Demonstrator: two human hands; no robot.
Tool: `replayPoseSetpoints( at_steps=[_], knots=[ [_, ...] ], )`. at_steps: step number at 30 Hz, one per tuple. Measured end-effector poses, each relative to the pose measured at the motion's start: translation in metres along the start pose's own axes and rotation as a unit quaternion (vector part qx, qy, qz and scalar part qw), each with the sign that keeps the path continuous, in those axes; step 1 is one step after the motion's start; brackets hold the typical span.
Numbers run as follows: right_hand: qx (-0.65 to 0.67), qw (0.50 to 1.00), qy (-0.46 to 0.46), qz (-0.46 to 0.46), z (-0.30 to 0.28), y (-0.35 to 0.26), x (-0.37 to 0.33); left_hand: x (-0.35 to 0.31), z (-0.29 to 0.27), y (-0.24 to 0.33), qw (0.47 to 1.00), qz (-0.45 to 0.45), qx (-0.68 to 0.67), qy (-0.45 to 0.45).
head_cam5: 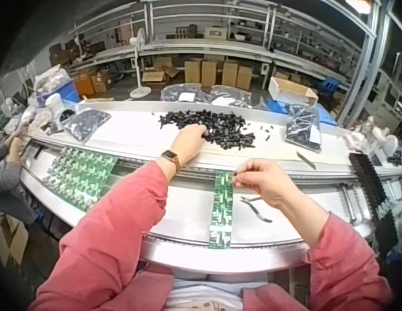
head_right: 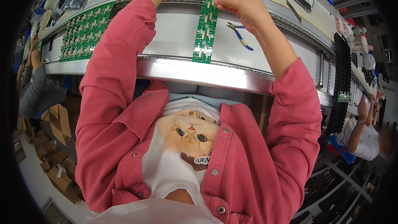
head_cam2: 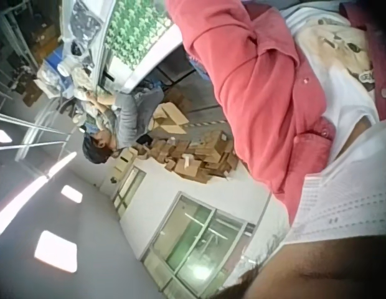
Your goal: Manual assembly of electronic components onto printed circuit boards at a factory station.
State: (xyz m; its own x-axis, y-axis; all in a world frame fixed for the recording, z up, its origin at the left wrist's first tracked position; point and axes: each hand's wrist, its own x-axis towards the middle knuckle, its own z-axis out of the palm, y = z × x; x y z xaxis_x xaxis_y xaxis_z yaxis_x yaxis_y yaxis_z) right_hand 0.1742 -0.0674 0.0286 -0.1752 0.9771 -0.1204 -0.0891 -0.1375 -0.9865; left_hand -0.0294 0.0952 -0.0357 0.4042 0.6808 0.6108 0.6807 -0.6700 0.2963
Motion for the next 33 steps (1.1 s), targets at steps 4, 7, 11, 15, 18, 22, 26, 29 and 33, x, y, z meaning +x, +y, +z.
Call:
replayPoseSetpoints(
  at_steps=[4,7,11,15,18,22,26,29,33],
  knots=[
    [0.058,0.998,-0.029,0.019,-0.011,0.009,-0.044,-0.008,0.015,0.001,1.000,0.009,-0.010,0.001],
    [0.077,0.996,-0.033,0.023,-0.015,0.027,-0.065,-0.010,0.011,0.018,0.999,-0.008,-0.040,-0.015],
    [0.071,0.997,-0.021,0.009,-0.016,0.046,-0.075,-0.019,-0.026,0.063,0.989,-0.068,-0.116,-0.055],
    [0.102,0.993,-0.035,0.042,-0.011,0.063,-0.077,-0.041,-0.053,0.090,0.985,-0.026,-0.133,-0.105],
    [0.057,0.998,-0.021,0.034,-0.007,0.078,-0.079,-0.067,-0.041,0.085,0.976,0.003,-0.173,-0.135],
    [-0.004,1.000,-0.006,0.028,-0.002,0.085,-0.083,-0.092,-0.074,0.131,0.954,-0.100,-0.174,-0.223],
    [-0.056,0.998,-0.005,0.038,0.005,0.089,-0.089,-0.125,-0.089,0.143,0.964,0.001,-0.194,-0.183],
    [-0.203,0.979,0.000,-0.030,0.012,0.101,-0.092,-0.152,-0.101,0.150,0.960,-0.032,-0.188,-0.204],
    [-0.308,0.946,0.011,-0.098,0.017,0.105,-0.091,-0.175,-0.103,0.158,0.964,-0.054,-0.185,-0.183]
  ],
)
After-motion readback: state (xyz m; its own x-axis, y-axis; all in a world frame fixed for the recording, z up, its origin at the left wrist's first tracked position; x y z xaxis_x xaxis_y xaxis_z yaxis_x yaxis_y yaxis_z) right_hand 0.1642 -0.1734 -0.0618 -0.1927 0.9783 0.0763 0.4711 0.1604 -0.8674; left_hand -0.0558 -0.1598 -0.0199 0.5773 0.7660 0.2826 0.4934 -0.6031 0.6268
